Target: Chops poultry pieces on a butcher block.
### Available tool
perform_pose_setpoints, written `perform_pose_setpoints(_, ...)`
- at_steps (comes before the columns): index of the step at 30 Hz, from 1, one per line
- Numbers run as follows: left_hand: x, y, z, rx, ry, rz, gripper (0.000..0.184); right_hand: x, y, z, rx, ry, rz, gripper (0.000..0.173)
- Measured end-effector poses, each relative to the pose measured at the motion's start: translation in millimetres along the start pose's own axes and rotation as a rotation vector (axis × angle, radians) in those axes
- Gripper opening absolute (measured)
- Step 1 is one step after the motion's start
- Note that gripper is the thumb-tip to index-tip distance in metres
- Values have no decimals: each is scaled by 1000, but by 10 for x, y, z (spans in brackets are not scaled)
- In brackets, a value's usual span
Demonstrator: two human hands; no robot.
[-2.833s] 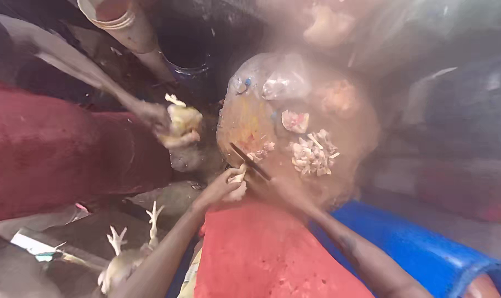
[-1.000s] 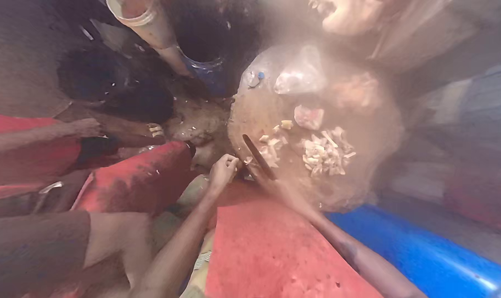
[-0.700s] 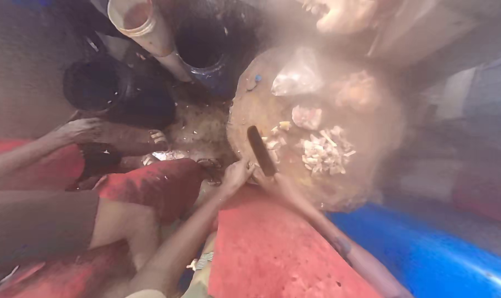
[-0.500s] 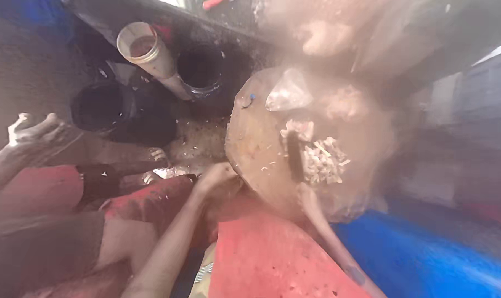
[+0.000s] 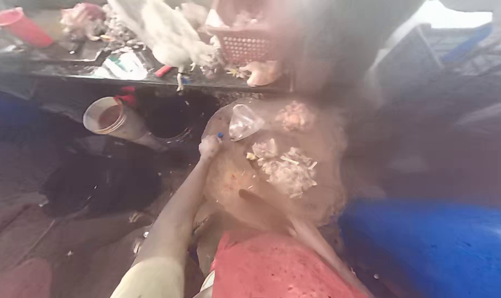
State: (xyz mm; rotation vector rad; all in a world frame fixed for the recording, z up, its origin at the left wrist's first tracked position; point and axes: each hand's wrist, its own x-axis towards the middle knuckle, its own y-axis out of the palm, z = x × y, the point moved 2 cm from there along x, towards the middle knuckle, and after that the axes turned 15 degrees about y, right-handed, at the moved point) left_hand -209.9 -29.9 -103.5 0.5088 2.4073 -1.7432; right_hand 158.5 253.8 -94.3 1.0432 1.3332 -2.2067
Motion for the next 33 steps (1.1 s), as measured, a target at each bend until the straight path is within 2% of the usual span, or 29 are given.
perform_pose_setpoints(2,-16,-57,-148,-83,83,77,35,-155,-224,149,-56,40,56,46)
perform_pose_setpoints(4,-94,-71,-301,-148,91,78,34,-445,-618,383,-183,149,269,49)
perform_pose_setpoints(5,-135,-82,-404,-126,96,51,36,-418,-590,288,-199,72,213,47)
perform_pose_setpoints(6,-197,-95,-532,-104,118,23,37,-220,-351,42,-107,-116,4,43)
perform_pose_setpoints(7,-259,-82,-684,-89,176,19,38,-33,-229,-80,-24,-154,-2,42)
perform_pose_setpoints(10,-465,101,-1238,-108,321,260,44,144,-339,-82,40,-74,179,40)
perform_pose_setpoints(12,-521,281,-1441,-53,299,346,48,231,-448,-37,5,-109,196,42)
perform_pose_setpoints(15,-549,335,-1573,-130,317,429,46,365,-533,32,-26,-154,194,50)
perform_pose_setpoints(18,-592,169,-1689,-206,358,318,42,394,-469,80,25,-168,220,53)
perform_pose_setpoints(21,-241,379,-1764,-191,469,174,50,355,-526,189,54,-182,267,53)
perform_pose_setpoints(23,-5,555,-1840,-126,421,214,58,368,-479,336,160,-235,337,56)
perform_pose_setpoints(25,36,537,-1944,-116,398,297,58,406,-342,426,294,-359,316,54)
perform_pose_setpoints(26,48,563,-1939,-157,440,321,55,212,-472,524,327,-372,293,49)
perform_pose_setpoints(27,51,607,-1905,-195,496,345,55,-174,-816,703,285,-294,286,43)
perform_pose_setpoints(29,-49,584,-1856,-206,588,381,53,-1068,-1761,1227,130,62,351,36)
perform_pose_setpoints(30,-137,572,-1818,-185,584,406,50,-1357,-2061,1385,66,122,372,36)
perform_pose_setpoints(31,-262,519,-1799,-187,560,425,47,-1520,-2193,1455,-13,110,376,38)
perform_pose_setpoints(32,-403,423,-1805,-207,549,423,46,-1475,-2075,1385,-95,13,338,38)
perform_pose_setpoints(33,-547,292,-1800,-254,559,386,41,-1178,-1684,1118,-114,-215,198,37)
